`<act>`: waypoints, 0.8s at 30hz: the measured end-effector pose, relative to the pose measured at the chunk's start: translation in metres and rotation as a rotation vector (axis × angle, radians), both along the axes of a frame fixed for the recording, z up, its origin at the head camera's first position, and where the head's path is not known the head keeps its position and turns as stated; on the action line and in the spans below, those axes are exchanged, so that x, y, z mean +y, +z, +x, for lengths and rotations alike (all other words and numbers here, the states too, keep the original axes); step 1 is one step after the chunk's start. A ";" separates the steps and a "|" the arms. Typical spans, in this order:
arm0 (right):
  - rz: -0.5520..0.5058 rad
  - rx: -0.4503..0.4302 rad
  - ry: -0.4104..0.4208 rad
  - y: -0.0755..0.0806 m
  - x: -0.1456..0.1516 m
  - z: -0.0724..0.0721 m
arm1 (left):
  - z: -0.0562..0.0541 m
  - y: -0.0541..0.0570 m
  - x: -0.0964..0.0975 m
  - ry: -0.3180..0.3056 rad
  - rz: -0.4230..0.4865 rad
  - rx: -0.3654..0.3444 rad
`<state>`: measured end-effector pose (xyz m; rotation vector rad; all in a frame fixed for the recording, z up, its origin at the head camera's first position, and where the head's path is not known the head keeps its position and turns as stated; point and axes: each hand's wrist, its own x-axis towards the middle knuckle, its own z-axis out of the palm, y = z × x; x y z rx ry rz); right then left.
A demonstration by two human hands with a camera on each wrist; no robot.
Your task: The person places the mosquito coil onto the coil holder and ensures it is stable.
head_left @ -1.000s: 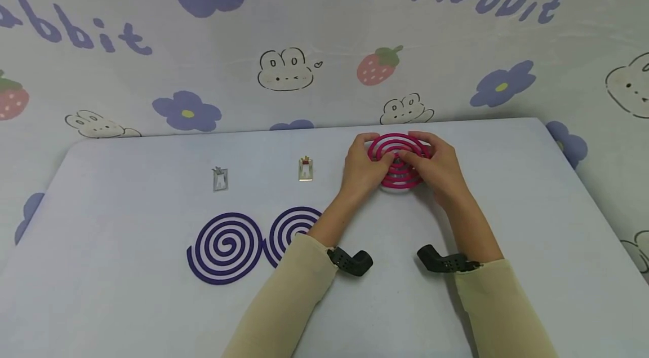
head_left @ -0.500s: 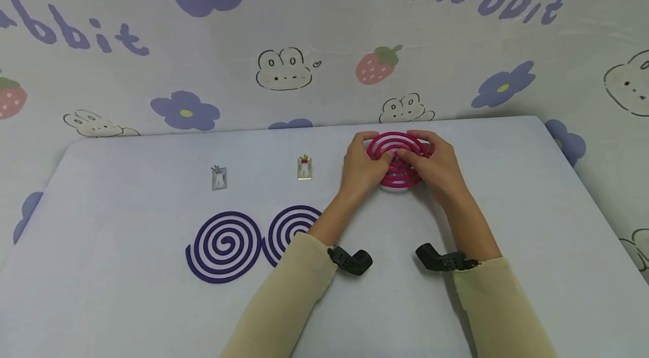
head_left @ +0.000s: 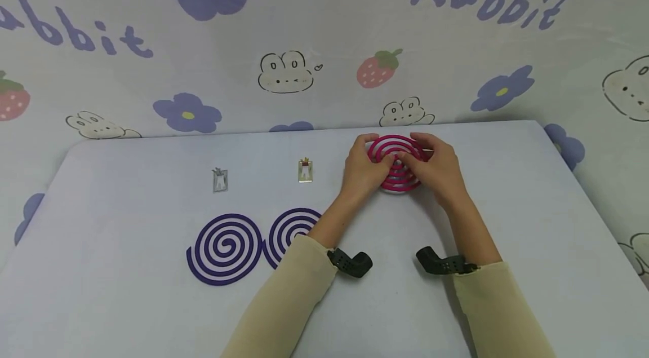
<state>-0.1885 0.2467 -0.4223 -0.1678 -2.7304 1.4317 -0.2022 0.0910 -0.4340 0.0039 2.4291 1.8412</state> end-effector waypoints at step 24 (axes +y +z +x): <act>0.103 0.174 -0.001 0.012 0.004 0.002 | 0.003 0.012 -0.021 -0.095 -0.099 -0.017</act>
